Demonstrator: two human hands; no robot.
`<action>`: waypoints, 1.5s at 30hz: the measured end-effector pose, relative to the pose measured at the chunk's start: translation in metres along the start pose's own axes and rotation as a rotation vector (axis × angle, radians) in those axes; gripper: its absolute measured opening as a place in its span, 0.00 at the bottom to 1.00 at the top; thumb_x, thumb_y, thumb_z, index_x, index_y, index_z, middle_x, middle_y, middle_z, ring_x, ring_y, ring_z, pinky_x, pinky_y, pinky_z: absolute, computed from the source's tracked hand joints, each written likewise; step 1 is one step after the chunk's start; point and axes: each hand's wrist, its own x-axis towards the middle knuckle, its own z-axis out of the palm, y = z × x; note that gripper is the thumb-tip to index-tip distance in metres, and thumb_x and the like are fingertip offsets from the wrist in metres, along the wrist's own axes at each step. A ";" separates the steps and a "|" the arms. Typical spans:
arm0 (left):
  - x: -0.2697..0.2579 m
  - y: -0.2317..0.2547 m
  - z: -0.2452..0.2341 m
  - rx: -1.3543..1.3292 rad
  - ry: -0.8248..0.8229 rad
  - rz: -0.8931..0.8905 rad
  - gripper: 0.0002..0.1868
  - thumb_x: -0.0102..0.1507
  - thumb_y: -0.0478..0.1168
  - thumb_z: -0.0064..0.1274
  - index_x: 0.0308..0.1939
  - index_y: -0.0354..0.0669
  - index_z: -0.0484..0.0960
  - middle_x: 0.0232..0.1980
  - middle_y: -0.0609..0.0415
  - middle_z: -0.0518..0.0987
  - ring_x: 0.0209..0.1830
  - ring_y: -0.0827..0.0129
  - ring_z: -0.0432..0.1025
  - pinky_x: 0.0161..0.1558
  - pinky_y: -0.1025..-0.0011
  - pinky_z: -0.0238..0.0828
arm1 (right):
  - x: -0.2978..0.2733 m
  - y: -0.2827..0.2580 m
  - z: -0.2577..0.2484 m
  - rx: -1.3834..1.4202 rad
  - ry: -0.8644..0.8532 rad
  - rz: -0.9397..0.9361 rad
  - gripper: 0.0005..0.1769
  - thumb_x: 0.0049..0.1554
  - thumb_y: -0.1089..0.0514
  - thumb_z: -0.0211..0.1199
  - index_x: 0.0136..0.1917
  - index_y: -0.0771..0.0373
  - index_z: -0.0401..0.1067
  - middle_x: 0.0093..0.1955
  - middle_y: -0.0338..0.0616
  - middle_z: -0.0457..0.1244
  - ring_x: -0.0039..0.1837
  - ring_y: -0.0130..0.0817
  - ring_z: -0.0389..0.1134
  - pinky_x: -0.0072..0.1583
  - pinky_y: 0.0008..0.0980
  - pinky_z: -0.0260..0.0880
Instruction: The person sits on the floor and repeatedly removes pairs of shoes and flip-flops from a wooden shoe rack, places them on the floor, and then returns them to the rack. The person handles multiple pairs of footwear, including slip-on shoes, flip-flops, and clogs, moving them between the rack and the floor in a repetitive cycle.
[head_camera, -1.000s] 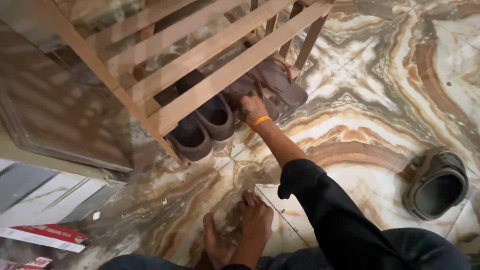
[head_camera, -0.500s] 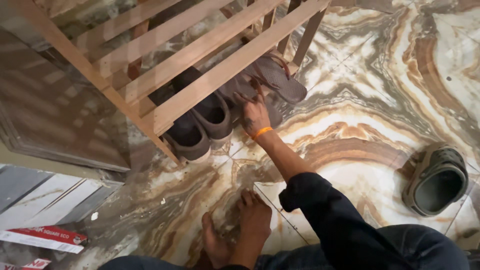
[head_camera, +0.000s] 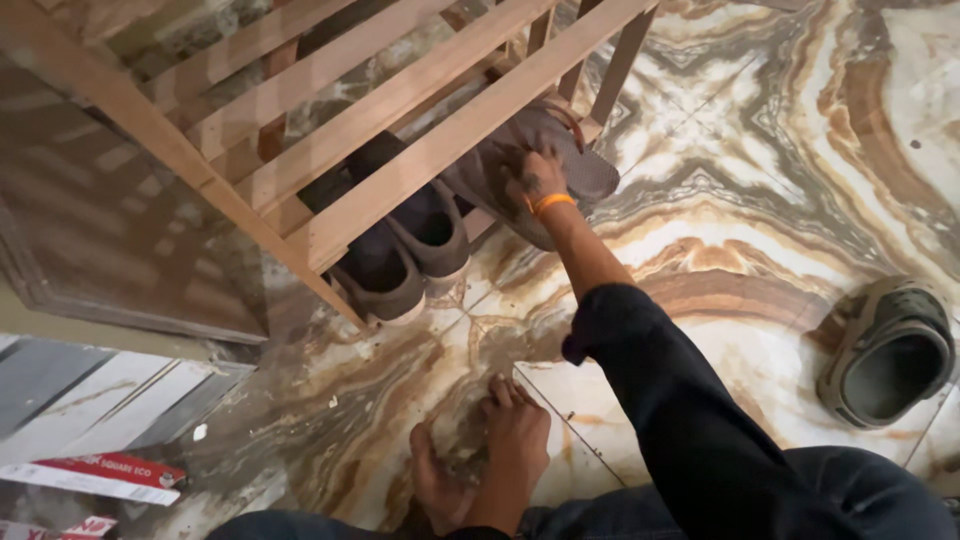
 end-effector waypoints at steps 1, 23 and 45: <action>0.002 -0.001 -0.001 0.000 -0.013 -0.006 0.39 0.54 0.35 0.61 0.64 0.13 0.67 0.70 0.22 0.65 0.73 0.32 0.53 0.59 0.40 0.60 | 0.009 0.009 0.004 -0.034 -0.054 0.040 0.23 0.48 0.45 0.76 0.50 0.61 0.77 0.53 0.66 0.66 0.56 0.71 0.64 0.56 0.58 0.67; -0.016 -0.010 -0.008 -0.574 0.340 -0.266 0.20 0.52 0.42 0.61 0.47 0.40 0.85 0.52 0.39 0.81 0.56 0.44 0.73 0.55 0.50 0.71 | -0.277 0.023 -0.174 0.028 -0.363 0.534 0.15 0.51 0.48 0.66 0.49 0.55 0.81 0.51 0.55 0.72 0.52 0.51 0.76 0.56 0.41 0.75; 0.060 -0.001 -0.022 -0.540 0.387 -0.466 0.19 0.59 0.39 0.60 0.53 0.41 0.77 0.52 0.38 0.80 0.54 0.40 0.75 0.52 0.47 0.74 | -0.314 0.062 -0.166 -0.073 -0.152 1.044 0.16 0.50 0.53 0.73 0.47 0.65 0.78 0.52 0.66 0.69 0.57 0.65 0.71 0.57 0.50 0.73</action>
